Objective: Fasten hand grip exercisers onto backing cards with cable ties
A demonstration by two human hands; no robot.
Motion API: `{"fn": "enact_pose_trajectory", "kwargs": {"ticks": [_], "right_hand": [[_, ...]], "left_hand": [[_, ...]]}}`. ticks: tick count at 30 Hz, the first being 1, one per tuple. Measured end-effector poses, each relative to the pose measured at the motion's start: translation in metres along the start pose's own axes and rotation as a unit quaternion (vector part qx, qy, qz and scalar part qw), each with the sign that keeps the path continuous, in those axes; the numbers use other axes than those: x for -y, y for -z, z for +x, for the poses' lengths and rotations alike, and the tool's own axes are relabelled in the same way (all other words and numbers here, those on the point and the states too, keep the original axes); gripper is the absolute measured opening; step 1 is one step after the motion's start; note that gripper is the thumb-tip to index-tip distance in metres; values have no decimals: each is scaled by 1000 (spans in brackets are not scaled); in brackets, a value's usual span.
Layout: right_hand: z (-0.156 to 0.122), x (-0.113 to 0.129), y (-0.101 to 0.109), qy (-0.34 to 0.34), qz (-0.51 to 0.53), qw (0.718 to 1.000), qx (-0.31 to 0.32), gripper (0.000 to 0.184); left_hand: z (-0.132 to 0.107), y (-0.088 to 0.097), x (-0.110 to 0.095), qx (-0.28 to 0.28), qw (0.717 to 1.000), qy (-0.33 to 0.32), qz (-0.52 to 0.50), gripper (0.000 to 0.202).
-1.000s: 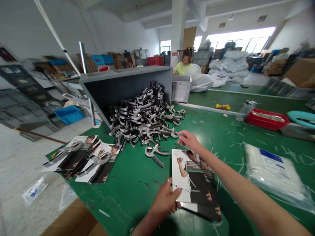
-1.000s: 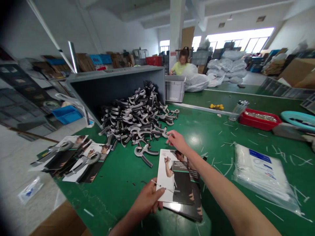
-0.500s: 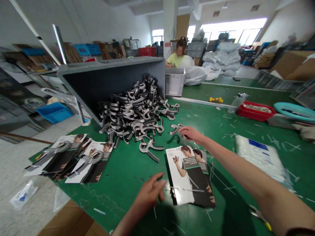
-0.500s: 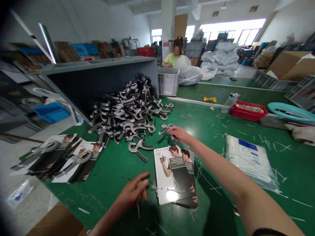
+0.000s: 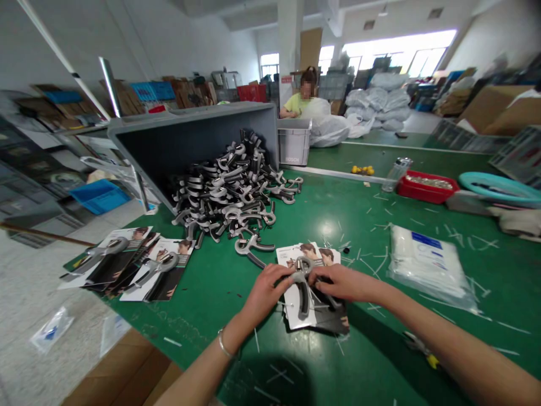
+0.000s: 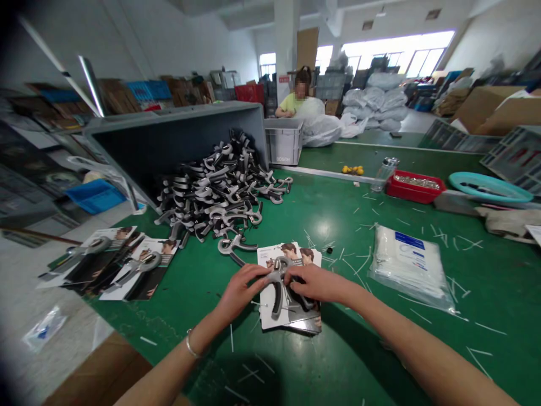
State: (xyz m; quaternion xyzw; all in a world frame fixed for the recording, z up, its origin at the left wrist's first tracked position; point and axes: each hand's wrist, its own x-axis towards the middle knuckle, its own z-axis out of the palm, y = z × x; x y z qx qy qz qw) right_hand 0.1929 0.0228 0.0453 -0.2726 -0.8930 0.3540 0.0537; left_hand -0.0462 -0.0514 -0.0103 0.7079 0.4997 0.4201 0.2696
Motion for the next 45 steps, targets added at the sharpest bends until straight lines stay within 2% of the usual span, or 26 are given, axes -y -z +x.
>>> {"fn": "enact_pose_trajectory", "kwargs": {"ticks": [3,6,8,10,13,16,18,22,28,34,45], "right_hand": [[-18,4,-10,-28,-98,993,-52,27],[-35,10,-21,-36,-132,983,-121,34],[-40,12,-30,-13,-105,985,-136,30],[-38,11,-40,0,-75,985,-157,18],[-24,5,-52,3,-35,972,-234,13],[-6,-1,-53,-15,22,950,-312,10],[2,-5,-51,-44,66,940,-333,13],[4,-10,-48,-57,130,944,-297,17],[-5,-13,-52,-27,100,967,-233,20],[1,-17,-51,-48,107,967,-227,21],[5,-20,-53,-48,111,964,-235,21]], "left_hand": [[-10,0,-3,39,999,-3,33,23],[-2,6,-7,68,996,3,60,22],[13,9,-8,66,994,-10,85,25],[30,8,-7,67,990,-35,115,29],[48,-1,-8,83,984,-57,145,28],[51,-11,-10,72,992,-37,96,19],[46,-16,-9,59,997,-10,41,12],[36,-23,-3,22,1000,14,-6,9],[33,-28,-1,-7,999,23,-48,12],[33,-27,-2,-9,999,24,-45,12],[28,-27,-3,-2,1000,19,-19,12]]}}
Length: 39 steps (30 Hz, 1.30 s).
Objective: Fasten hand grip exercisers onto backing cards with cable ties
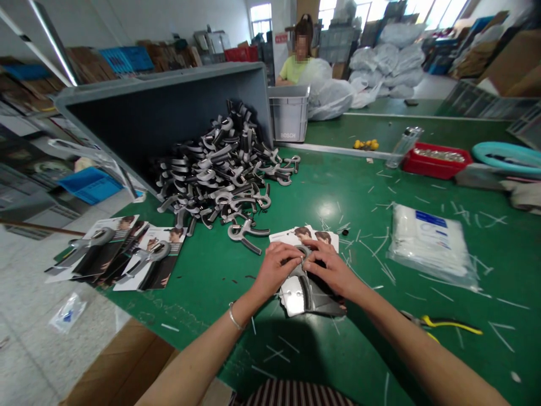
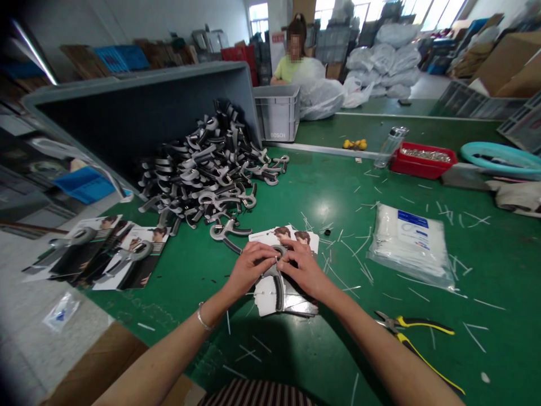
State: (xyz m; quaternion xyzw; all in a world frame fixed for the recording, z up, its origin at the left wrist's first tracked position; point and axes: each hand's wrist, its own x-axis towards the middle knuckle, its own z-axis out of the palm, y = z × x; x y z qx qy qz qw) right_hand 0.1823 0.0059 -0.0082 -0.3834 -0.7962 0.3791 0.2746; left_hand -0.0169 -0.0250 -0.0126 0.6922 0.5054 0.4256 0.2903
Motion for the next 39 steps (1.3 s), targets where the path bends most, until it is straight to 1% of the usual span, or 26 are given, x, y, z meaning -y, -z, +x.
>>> {"fn": "enact_pose_trajectory", "kwargs": {"ticks": [4,6,8,10,12,15,16,18,19,20,21,24,27,29,31,32,33,34,35,36,37,38,39], "right_hand": [[0,-1,-1,-3,15,999,-32,19],[-2,0,0,5,10,1000,-15,17],[-5,2,3,21,3,1000,17,16],[-7,3,3,27,1,999,26,15],[-8,4,1,16,4,1000,3,15],[-6,3,-7,14,26,999,-42,9],[-6,2,-10,15,36,998,-58,9],[-5,1,-15,10,52,994,-93,21],[-4,1,-18,3,59,992,-110,27],[-4,0,-20,-6,64,990,-128,31],[-3,0,-22,-14,67,987,-143,35],[1,1,-30,-27,47,983,-175,35],[6,2,-36,-35,18,982,-187,32],[7,3,-36,-37,13,981,-189,31],[2,4,-32,-30,7,979,-201,28],[-4,5,-28,-23,-1,978,-209,26],[-11,8,-24,-12,-12,977,-212,24],[-21,11,-19,0,-25,979,-204,21],[-30,15,-16,15,-38,982,-182,18],[-39,19,-13,31,-53,987,-148,16],[-47,25,-11,47,-72,991,-106,16],[-53,30,-11,60,-96,991,-67,16],[-57,36,-12,67,-127,989,-37,15]], "left_hand": [[2,8,-3,49,998,-23,-11,14],[3,11,-6,56,998,-8,-27,16],[4,11,-11,46,999,17,-20,15],[4,9,-19,34,999,35,22,14],[4,5,-30,8,995,35,89,14],[7,3,-45,-36,983,-7,178,14],[8,4,-50,-50,978,-21,201,15],[8,4,-56,-68,967,-51,241,16],[6,2,-57,-66,961,-70,260,16],[2,0,-57,-53,954,-94,278,16],[-4,-4,-56,-28,947,-120,295,16],[-26,-19,-45,64,920,-187,339,17],[-41,-27,-35,117,899,-213,364,18],[-44,-23,-35,138,892,-218,372,19],[-45,-14,-40,146,895,-210,367,19],[-46,-7,-44,131,902,-193,364,18],[-48,0,-48,102,911,-166,364,22],[-51,6,-51,63,918,-130,368,32],[-54,12,-53,26,922,-91,375,45],[-58,17,-54,1,922,-53,383,57],[-61,20,-54,-5,921,-21,390,63],[-64,21,-53,8,919,3,394,64],[-66,22,-51,30,919,18,392,60]]}}
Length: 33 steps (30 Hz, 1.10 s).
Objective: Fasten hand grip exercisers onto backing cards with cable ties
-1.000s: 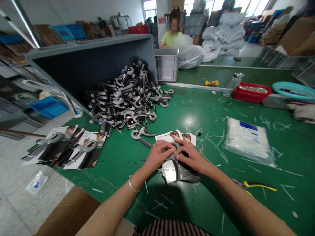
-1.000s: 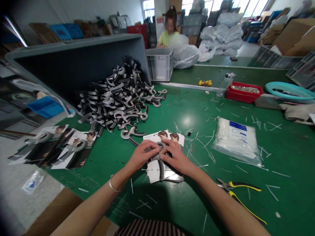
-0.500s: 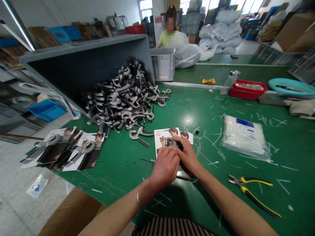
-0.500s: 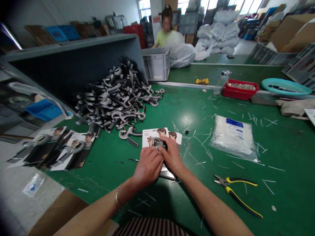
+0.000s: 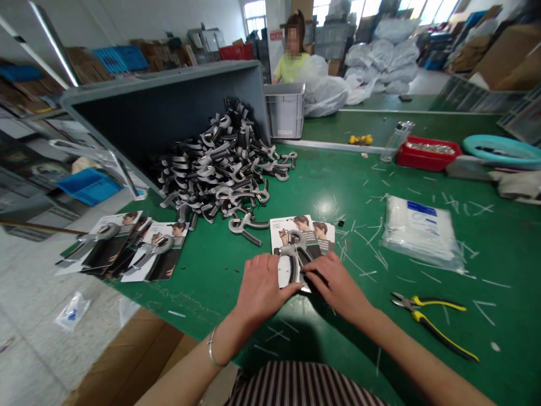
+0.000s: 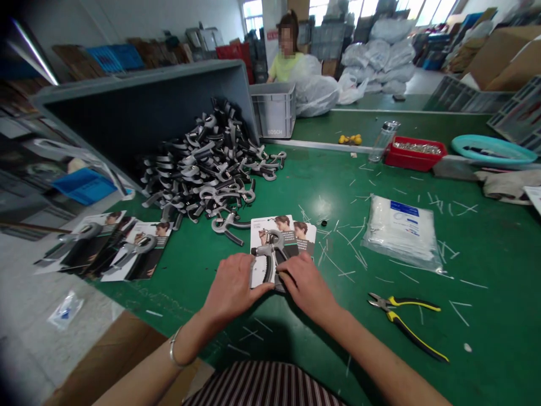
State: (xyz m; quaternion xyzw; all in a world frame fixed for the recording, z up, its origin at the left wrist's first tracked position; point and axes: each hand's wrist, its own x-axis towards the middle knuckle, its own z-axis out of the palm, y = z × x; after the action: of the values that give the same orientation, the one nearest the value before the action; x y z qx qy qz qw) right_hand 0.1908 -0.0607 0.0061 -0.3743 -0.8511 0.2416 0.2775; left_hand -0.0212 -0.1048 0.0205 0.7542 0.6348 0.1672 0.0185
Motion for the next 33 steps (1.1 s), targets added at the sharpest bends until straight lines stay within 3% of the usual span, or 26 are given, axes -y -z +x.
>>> {"fn": "enact_pose_trajectory", "kwargs": {"ticks": [4,6,10,15,22,26,30,33], "right_hand": [[7,21,-10,20,-146,987,59,11],[15,27,-17,35,-212,974,73,8],[21,30,-20,23,-243,967,70,9],[22,20,-7,-16,-60,996,71,6],[24,16,-19,-42,40,998,-8,12],[25,0,-32,-75,41,995,-43,7],[23,-14,-38,-16,4,999,-35,10],[22,-19,-41,45,-42,997,-47,14]], "left_hand": [[3,-6,4,59,996,19,-68,18],[6,-5,9,75,990,30,-111,7],[3,1,29,82,977,-3,-195,17],[-4,-3,48,70,955,36,-287,14],[5,-18,19,0,932,14,-361,17],[10,-40,24,-26,918,30,-394,23],[13,-58,34,-61,899,46,-431,30],[12,-64,36,-64,901,30,-428,33]]}}
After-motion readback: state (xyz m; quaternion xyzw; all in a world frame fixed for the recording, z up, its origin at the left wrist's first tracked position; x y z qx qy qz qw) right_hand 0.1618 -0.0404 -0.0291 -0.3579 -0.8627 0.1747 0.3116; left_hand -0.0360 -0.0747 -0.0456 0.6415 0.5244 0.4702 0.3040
